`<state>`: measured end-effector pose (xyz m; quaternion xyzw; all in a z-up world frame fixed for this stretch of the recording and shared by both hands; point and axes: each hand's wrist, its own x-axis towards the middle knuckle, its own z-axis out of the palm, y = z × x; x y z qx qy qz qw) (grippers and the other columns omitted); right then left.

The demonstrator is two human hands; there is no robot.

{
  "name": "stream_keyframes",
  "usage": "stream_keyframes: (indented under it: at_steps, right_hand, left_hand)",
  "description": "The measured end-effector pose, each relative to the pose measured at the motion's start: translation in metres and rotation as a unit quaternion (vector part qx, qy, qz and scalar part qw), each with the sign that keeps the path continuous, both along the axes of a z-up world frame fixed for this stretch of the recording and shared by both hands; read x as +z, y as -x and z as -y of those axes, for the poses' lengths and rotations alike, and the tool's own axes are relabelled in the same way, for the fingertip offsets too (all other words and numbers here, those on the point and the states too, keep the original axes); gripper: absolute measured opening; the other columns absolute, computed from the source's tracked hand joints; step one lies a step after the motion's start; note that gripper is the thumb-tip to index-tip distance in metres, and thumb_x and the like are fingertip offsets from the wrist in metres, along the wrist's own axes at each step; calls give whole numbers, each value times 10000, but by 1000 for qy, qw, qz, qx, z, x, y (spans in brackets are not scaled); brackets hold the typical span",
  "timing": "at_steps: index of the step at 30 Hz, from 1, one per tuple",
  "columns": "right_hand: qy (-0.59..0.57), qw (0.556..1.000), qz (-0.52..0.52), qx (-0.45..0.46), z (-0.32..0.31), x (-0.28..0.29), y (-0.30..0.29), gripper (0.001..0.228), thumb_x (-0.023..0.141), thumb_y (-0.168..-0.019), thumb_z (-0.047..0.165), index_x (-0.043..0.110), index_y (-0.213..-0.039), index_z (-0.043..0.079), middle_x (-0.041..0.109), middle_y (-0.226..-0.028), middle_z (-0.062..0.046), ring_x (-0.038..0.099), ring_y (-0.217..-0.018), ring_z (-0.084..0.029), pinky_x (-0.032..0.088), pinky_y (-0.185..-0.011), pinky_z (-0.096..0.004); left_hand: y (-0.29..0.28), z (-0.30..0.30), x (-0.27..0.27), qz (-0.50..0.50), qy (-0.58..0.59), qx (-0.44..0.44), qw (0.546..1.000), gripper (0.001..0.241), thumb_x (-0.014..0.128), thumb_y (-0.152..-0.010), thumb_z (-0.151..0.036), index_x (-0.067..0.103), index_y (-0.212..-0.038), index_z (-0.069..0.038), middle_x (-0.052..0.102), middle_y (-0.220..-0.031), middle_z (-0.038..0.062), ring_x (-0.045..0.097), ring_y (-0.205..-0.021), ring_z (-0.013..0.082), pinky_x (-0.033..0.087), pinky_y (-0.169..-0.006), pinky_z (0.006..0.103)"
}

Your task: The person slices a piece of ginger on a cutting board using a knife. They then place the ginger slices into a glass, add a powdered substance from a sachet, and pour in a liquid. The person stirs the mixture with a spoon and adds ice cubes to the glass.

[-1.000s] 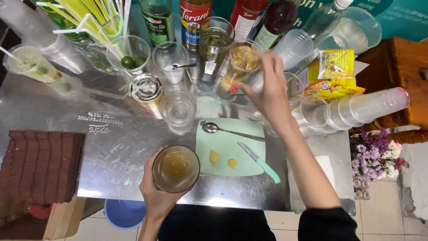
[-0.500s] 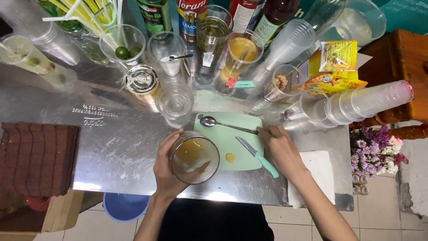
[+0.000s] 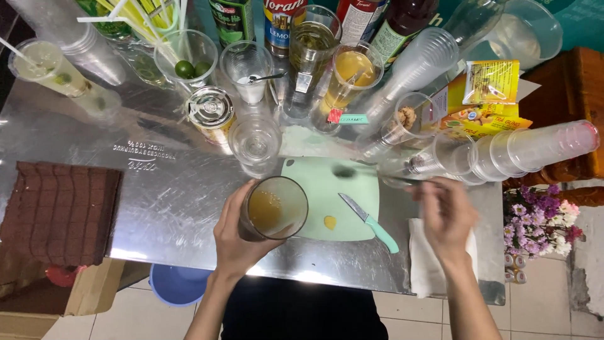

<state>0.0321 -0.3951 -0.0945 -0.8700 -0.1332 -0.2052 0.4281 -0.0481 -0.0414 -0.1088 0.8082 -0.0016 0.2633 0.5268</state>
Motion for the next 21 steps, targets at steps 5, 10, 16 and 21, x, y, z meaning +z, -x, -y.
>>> stream_keyframes:
  at_steps: [5, 10, 16, 21]
  right_hand:
    - [-78, 980, 180, 35, -7, 46, 27, 114, 517, -1038, -42, 581, -980, -116, 668, -677, -231, 641, -475, -265, 565, -505, -369]
    - [-87, 972, 75, 205, -82, 65, 33, 144, 647, -849, 25, 776, -879, -34, 790, -702, -119, 751, -533, -224, 631, -582, -350]
    - [4, 933, 45, 357, -140, 67, 11, 137, 661, -934, 60, 773, -1012, 56, 727, -735, -84, 676, -602, -245, 605, -555, -368]
    - [47, 932, 11, 360, -140, 84, 5, 191, 606, -955, 28, 767, -1057, 29, 726, -729, -134, 662, -637, -285, 580, -600, -380]
  left_hand:
    - [-3, -5, 7, -17, -17, -10, 1000, 987, 1030, -529, -205, 576, -1381, -1, 664, -1297, 191, 658, -1191, 416, 556, -965, 603]
    - [-9, -6, 15, -27, -35, -78, 996, 1018, 1038, -498, -193, 588, -1398, -40, 668, -1282, 182, 659, -1179, 420, 561, -945, 627]
    - [-14, -7, 16, -28, -70, -143, 987, 1038, 1035, -486, -174, 574, -1410, -67, 671, -1333, 151, 657, -1204, 400, 565, -977, 596]
    - [-18, -9, 22, -53, -97, -158, 981, 1076, 1027, -466, -129, 561, -1435, -86, 664, -1348, 133, 650, -1214, 373, 560, -1005, 572]
